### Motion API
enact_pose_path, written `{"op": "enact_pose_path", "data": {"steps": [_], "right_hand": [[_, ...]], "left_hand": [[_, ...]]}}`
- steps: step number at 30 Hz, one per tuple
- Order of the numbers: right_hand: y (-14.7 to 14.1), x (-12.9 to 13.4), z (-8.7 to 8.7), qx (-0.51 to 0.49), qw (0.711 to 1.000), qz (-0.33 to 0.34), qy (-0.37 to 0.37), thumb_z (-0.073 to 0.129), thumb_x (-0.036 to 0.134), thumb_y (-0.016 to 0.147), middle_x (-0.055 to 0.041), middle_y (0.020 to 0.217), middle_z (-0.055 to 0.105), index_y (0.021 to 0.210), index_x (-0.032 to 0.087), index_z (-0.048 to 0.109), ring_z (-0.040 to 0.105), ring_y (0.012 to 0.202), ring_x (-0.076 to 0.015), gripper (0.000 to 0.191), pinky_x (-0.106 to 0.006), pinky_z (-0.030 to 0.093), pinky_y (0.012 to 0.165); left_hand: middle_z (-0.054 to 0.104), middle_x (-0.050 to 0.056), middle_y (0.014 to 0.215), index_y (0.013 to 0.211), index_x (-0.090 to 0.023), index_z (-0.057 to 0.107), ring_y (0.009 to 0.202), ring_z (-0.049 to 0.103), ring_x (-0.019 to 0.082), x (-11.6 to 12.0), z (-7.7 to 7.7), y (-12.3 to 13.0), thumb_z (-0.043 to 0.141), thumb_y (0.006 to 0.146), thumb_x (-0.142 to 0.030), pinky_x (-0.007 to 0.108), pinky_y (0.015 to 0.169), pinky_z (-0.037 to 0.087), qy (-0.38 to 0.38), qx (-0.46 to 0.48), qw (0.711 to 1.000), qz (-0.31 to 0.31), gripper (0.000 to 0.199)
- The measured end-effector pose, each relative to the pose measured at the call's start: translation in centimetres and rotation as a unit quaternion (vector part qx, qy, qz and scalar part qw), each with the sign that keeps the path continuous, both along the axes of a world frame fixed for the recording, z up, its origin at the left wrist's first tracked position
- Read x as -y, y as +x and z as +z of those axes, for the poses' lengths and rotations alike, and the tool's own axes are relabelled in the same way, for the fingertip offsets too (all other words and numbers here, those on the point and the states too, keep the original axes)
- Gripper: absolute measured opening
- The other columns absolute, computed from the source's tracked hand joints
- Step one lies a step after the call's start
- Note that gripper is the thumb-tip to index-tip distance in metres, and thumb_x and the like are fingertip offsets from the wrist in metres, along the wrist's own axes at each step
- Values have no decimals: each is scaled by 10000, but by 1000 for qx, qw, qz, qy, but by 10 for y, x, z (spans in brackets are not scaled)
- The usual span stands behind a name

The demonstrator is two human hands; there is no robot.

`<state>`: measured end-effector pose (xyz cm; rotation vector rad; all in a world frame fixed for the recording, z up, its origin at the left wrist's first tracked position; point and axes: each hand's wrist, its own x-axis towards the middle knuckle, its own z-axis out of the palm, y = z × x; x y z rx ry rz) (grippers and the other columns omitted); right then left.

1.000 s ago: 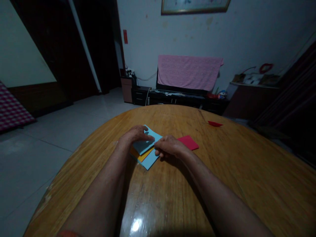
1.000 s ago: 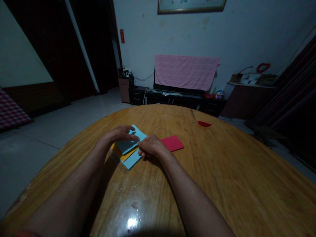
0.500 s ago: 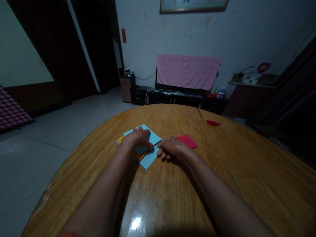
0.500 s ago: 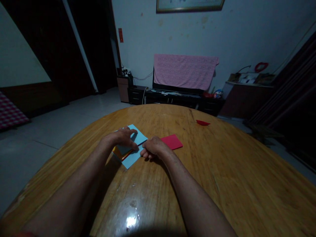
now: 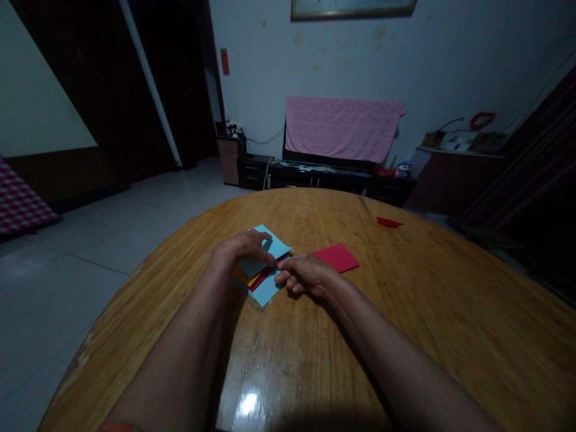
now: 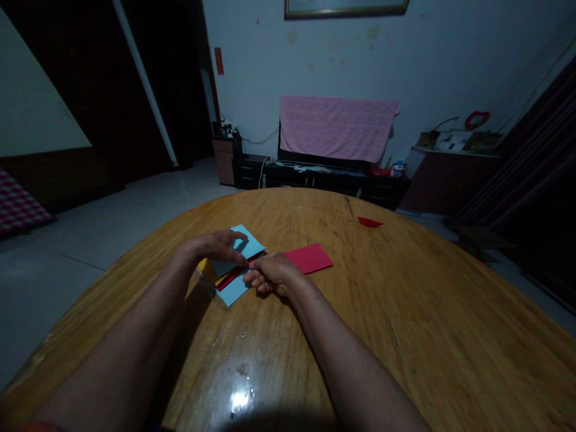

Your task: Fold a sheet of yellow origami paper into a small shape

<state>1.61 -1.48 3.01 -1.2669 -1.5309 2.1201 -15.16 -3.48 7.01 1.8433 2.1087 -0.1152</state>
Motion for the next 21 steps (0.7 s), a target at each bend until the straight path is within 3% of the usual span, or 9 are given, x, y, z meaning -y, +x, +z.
{"op": "enact_pose_path", "data": {"steps": [8,11,17,21], "right_hand": [[-3,1,5,46,997,-25,49,440,133,868,6,502,566,766,123,563,423,344,-48,159,-165,320,324],[0,-1,6,20,998,-32,58,455,144,867,2,528,574,773,115,581,420,347,-44,160,-170,313,323],[-4,1,1,-10,1000,-12,14,425,139,891,-1,567,606,828,121,557,429,344,-41,148,-163,312,330],[-12,5,0,-24,1000,-15,-10,375,175,922,19,511,570,784,138,527,353,305,-34,208,-163,239,301]], "left_hand": [[598,85,1236,1276,-280,497,1126,542,320,-3,-4,-8,645,620,-545,359,845,466,-5,46,999,18,722],[589,85,1255,1306,-280,474,1127,545,309,-2,-2,-8,629,629,-543,350,853,462,-7,41,999,17,743],[560,72,1299,1335,-312,439,1112,556,298,-2,-1,-11,630,608,-587,344,858,459,-16,46,999,10,800],[531,93,1326,1367,-292,406,1117,551,296,-1,-1,-13,624,607,-611,356,879,453,-14,59,998,8,852]]}}
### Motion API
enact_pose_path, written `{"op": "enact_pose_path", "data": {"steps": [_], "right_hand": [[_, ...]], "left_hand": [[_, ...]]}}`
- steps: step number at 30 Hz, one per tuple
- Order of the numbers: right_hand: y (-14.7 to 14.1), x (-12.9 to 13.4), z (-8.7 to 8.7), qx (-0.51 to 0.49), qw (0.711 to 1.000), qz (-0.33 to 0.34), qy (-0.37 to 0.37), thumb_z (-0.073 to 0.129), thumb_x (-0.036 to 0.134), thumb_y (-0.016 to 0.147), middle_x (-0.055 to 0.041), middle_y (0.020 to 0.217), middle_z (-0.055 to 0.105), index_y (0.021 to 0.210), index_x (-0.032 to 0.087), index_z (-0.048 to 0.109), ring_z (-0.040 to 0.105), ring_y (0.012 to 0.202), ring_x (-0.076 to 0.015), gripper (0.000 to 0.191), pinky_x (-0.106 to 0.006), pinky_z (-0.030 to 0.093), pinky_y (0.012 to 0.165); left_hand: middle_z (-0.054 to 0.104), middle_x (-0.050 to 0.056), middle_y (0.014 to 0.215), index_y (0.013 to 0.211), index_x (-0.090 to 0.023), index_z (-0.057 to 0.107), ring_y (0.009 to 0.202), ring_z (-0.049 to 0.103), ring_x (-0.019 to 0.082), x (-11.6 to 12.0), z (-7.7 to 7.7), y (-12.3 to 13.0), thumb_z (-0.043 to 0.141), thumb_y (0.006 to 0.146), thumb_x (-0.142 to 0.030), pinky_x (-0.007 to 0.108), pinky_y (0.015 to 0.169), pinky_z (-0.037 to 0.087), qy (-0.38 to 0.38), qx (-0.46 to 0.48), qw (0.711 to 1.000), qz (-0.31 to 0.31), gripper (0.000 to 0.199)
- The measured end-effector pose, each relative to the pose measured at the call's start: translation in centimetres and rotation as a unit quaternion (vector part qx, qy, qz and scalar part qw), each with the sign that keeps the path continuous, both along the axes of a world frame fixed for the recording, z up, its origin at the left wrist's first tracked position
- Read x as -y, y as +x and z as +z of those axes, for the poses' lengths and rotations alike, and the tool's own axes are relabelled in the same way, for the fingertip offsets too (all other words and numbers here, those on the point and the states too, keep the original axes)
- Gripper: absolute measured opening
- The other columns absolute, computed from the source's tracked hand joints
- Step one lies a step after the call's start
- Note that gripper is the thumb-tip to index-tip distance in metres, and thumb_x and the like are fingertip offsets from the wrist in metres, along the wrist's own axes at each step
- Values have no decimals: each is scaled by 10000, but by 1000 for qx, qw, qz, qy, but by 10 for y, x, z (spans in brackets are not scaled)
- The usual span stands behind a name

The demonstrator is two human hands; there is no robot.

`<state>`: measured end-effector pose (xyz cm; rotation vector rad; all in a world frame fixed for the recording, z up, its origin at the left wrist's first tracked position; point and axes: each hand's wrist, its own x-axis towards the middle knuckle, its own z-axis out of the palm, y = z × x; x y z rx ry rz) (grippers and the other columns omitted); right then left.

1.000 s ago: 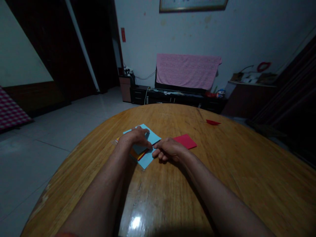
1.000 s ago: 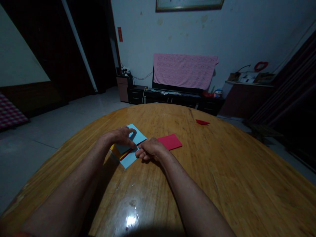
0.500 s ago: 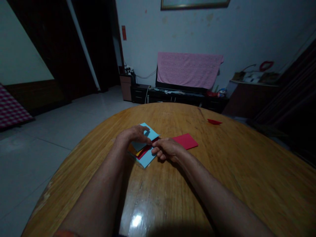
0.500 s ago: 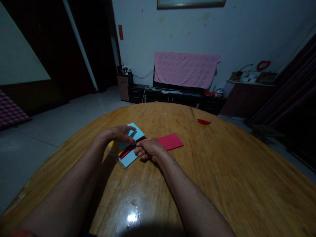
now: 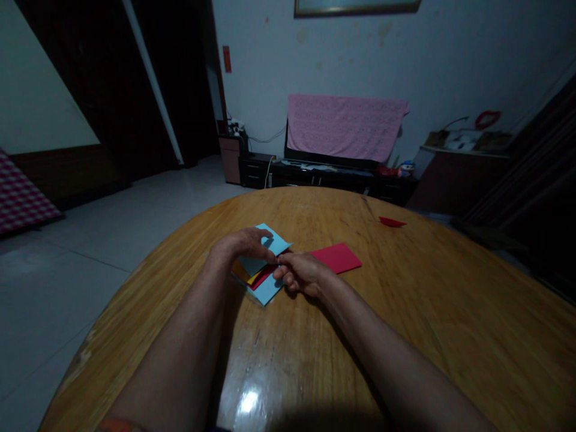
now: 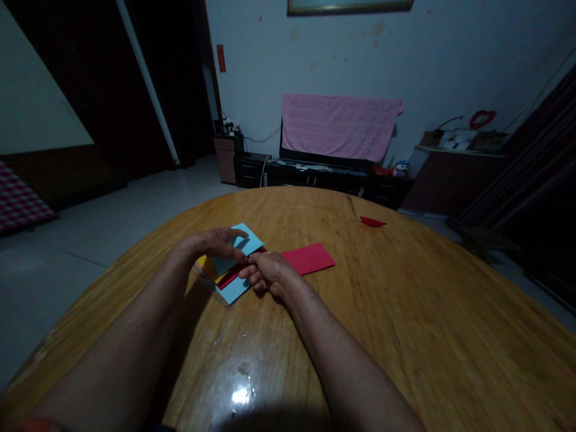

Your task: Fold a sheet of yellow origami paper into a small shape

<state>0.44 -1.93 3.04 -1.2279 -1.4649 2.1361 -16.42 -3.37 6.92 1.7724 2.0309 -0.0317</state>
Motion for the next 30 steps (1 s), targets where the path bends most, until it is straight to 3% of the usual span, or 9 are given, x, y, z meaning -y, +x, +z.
{"op": "enact_pose_path", "data": {"steps": [5,9,17,25,30], "right_hand": [[-6,2,1,-4,1000,-12,-15,383,231,928,43,460,512,749,155,512,318,290,-36,234,-170,217,291],[-7,3,0,6,1000,-11,-2,350,232,934,46,440,495,737,159,514,321,282,-48,266,-182,243,283],[-13,6,2,11,999,-53,1,427,199,895,70,447,508,814,174,491,288,278,-38,106,-155,241,286],[-23,5,-4,70,993,-83,35,486,263,912,55,431,488,721,154,507,341,287,-42,222,-169,308,296],[-23,5,-6,60,994,-80,39,454,192,915,61,432,491,744,157,500,348,291,-40,181,-160,322,307]], "left_hand": [[455,93,1406,1385,-287,389,1175,508,308,4,3,1,594,660,-582,378,912,440,3,-2,1000,16,809],[491,84,1375,1377,-297,400,1158,527,287,5,5,3,604,663,-513,354,914,443,4,-8,1000,19,774],[508,70,1367,1356,-271,433,1169,523,263,6,9,6,548,703,-395,315,902,448,18,-17,999,23,675],[673,28,1110,1200,-297,556,982,622,243,1,2,0,578,689,-375,280,760,492,17,27,999,26,517],[683,24,1076,1207,-306,545,964,624,235,1,3,4,572,703,-348,274,744,490,19,27,999,35,507]]}}
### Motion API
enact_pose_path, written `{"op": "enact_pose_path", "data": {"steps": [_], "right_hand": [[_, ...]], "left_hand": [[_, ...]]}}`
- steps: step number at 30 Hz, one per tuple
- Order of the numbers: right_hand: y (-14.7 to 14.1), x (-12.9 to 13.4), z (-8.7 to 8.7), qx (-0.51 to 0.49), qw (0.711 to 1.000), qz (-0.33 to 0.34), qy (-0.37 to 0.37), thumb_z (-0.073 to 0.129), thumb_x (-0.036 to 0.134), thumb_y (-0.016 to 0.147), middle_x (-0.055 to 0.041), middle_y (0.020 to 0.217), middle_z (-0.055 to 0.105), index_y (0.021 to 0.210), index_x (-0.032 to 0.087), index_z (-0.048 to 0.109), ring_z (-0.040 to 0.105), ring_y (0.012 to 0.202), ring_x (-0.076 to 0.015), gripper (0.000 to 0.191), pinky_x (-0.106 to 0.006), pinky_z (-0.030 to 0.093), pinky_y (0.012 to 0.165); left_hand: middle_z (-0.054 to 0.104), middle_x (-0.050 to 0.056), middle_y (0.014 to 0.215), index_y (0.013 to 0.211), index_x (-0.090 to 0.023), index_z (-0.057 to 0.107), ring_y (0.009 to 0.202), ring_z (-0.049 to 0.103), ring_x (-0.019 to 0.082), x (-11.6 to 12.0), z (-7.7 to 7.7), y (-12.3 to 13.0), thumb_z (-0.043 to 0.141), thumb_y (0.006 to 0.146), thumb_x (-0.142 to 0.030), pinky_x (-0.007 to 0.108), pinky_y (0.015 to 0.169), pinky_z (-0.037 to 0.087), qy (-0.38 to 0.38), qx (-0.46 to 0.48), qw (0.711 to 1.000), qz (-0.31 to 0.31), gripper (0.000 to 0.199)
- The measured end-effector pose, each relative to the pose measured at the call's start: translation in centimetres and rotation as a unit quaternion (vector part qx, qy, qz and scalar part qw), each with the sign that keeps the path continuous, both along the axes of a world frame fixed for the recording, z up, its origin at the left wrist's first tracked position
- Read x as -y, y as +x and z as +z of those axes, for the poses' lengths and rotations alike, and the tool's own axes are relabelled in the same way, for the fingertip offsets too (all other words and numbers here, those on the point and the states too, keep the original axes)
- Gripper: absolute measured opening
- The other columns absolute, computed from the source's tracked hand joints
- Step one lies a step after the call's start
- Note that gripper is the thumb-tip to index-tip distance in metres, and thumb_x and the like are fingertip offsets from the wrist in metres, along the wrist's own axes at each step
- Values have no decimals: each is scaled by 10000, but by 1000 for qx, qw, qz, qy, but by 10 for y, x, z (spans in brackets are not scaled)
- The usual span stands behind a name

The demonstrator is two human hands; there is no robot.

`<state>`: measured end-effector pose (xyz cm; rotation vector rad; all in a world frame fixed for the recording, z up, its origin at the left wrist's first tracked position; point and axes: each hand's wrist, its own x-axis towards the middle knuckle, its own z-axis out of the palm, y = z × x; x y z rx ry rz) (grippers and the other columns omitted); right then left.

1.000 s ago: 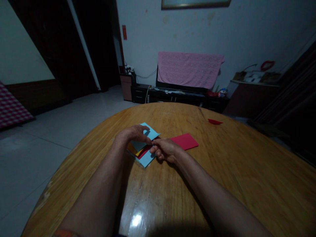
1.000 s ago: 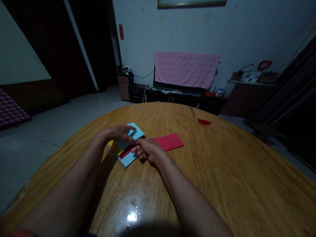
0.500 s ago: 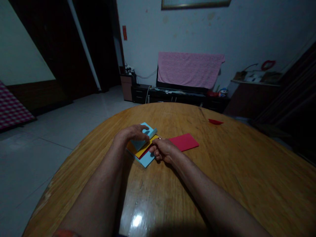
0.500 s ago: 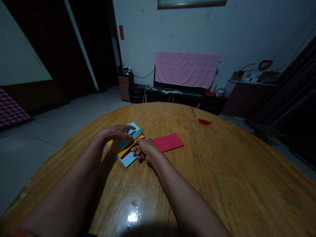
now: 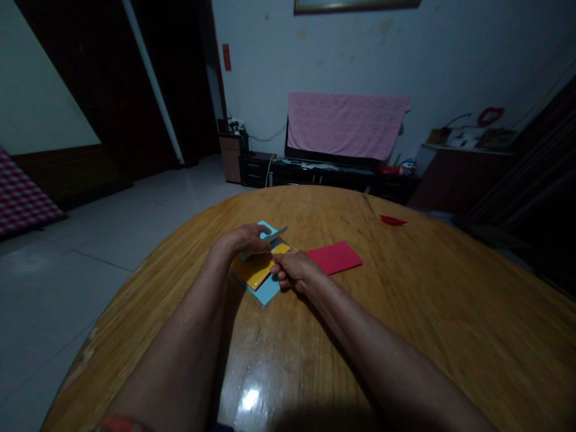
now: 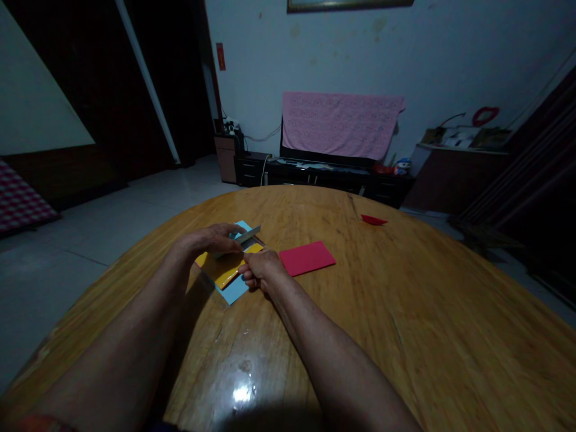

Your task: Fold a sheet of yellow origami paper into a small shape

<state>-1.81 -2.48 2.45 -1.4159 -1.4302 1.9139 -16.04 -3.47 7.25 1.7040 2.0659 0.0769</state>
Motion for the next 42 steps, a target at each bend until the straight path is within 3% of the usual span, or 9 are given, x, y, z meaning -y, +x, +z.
{"op": "enact_pose_path", "data": {"steps": [10,18,28,33,42], "right_hand": [[2,0,6,7,1000,-11,-7,423,131,896,73,402,444,726,159,486,323,277,-42,183,-174,369,325],[10,-6,2,-37,999,1,-32,394,128,866,46,497,534,825,151,510,322,302,-36,125,-197,432,366],[12,-2,6,-21,1000,9,3,444,126,869,59,465,498,705,141,524,324,302,-25,183,-168,395,332],[7,-3,1,-24,1000,-6,14,451,102,862,77,448,475,690,154,511,309,290,-19,189,-157,399,335],[4,-3,2,-17,999,-37,16,524,174,867,81,451,465,710,144,520,309,290,-13,161,-155,406,326]], "left_hand": [[644,68,1147,1232,-272,522,1045,581,274,2,1,4,604,697,-381,331,820,469,16,-22,1000,-12,551],[563,66,1290,1328,-313,434,1080,570,282,2,-2,-1,662,617,-499,328,826,472,-12,3,1000,-24,769],[474,94,1382,1374,-302,374,1155,518,306,3,0,1,705,567,-539,381,898,446,-23,-8,998,-56,904],[509,71,1352,1308,-336,439,1153,523,301,2,-1,1,721,569,-525,378,898,443,-28,-5,998,-53,814],[470,107,1388,1350,-263,413,1171,511,311,6,1,4,700,591,-534,373,910,447,-23,-12,999,-40,855]]}}
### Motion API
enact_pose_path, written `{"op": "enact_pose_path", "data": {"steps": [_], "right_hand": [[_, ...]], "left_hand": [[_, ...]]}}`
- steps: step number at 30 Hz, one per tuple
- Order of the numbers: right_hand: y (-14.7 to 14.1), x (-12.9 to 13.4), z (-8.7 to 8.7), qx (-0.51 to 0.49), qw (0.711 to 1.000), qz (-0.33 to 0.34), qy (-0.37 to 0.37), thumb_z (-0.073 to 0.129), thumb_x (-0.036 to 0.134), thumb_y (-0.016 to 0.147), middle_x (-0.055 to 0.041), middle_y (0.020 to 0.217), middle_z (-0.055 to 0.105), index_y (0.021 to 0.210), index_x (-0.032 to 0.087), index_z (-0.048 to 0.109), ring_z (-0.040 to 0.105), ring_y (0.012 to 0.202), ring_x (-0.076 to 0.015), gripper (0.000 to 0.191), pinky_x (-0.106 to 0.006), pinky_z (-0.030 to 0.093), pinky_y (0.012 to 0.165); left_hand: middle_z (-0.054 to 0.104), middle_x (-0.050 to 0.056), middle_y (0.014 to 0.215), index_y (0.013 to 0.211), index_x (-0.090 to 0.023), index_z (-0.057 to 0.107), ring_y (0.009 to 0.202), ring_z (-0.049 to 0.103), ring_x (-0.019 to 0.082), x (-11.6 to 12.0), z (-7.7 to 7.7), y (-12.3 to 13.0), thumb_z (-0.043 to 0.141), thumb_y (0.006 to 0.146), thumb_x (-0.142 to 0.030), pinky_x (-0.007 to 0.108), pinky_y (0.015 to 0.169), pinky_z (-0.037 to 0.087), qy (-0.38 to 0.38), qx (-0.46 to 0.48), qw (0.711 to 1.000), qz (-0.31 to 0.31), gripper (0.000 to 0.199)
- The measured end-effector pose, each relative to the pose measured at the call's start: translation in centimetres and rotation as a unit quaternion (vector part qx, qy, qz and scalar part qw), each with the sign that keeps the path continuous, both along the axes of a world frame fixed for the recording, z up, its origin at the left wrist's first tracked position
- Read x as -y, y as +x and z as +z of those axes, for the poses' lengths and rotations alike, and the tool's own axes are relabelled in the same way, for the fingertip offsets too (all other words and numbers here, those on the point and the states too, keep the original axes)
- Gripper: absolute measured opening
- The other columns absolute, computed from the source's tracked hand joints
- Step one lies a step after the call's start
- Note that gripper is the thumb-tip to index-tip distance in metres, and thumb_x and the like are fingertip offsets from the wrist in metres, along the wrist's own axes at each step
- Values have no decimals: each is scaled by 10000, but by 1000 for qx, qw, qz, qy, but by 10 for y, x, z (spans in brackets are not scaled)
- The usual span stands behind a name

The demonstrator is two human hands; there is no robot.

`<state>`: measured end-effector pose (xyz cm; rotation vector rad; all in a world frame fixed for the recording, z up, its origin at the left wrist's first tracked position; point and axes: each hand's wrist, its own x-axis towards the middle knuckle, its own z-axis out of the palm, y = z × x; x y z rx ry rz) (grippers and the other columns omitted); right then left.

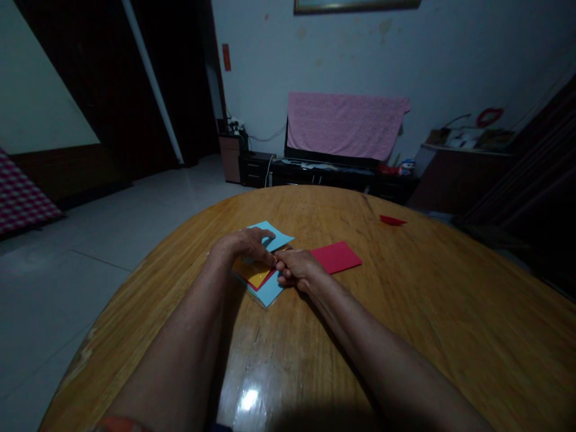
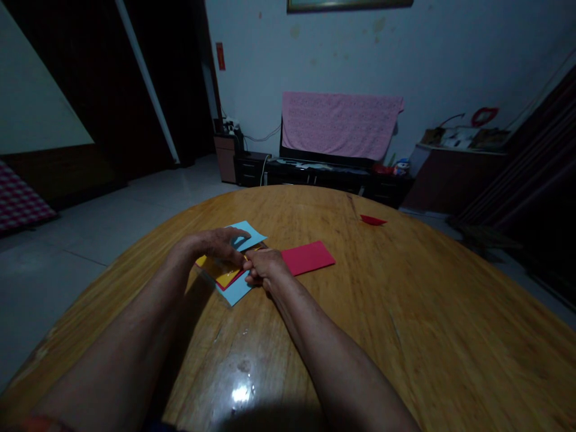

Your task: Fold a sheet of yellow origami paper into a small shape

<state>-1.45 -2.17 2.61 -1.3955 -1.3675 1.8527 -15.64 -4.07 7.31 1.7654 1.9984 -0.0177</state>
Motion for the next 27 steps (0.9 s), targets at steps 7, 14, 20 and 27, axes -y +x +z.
{"op": "enact_pose_path", "data": {"steps": [7,14,20,27], "right_hand": [[-1,2,0,-4,1000,-17,5,517,205,898,80,444,462,714,156,489,336,280,-26,192,-164,406,320],[1,2,-3,-21,1000,-8,11,508,228,905,68,474,507,737,146,507,363,290,-25,187,-168,425,325],[7,1,-2,-17,1000,26,-4,471,133,878,60,476,525,721,131,534,358,282,-29,169,-180,426,317],[3,1,0,5,1000,13,2,505,224,894,55,479,544,744,138,534,347,280,-30,176,-190,439,318]], "left_hand": [[596,50,1246,1287,-303,496,1052,590,295,-1,1,0,667,612,-401,319,772,505,11,26,1000,-8,703],[683,1,1040,1202,-331,553,914,636,245,2,2,-3,625,641,-312,288,710,509,-7,58,998,6,566],[672,31,1043,1216,-284,533,859,645,220,-2,-3,-8,583,680,-231,261,653,500,-11,75,997,10,541],[659,45,1033,1213,-256,531,855,636,199,-3,-2,-6,600,697,-210,245,660,492,-18,82,996,12,523]]}}
